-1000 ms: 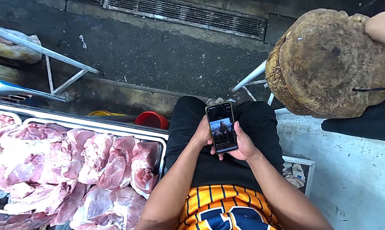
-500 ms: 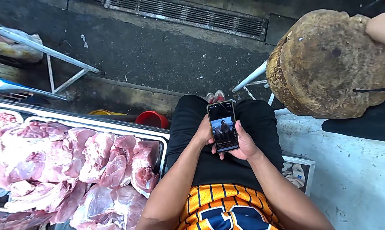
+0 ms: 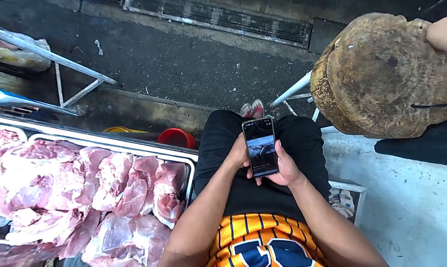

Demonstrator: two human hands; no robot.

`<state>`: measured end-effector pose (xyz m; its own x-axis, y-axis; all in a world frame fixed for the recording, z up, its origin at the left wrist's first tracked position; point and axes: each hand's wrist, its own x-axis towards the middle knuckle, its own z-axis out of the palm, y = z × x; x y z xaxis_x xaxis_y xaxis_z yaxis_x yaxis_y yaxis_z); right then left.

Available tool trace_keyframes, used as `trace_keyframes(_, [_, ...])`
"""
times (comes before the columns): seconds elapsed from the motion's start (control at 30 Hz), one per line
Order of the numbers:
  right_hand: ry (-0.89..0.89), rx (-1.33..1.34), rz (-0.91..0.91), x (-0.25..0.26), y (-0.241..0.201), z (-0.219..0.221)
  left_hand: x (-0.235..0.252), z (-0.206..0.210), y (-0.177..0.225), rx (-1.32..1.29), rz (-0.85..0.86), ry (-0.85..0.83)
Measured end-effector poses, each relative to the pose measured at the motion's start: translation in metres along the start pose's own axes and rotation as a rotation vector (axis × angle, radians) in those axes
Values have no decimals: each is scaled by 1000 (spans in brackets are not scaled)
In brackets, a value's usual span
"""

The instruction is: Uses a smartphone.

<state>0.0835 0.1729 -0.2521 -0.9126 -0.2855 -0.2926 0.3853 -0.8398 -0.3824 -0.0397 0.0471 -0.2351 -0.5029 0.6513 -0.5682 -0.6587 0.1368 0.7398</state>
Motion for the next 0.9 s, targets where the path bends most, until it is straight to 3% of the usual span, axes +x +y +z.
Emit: trace_keyframes(0.9, [-44,28,4,-1,-3,-2,2,-3,0,90,27,-14])
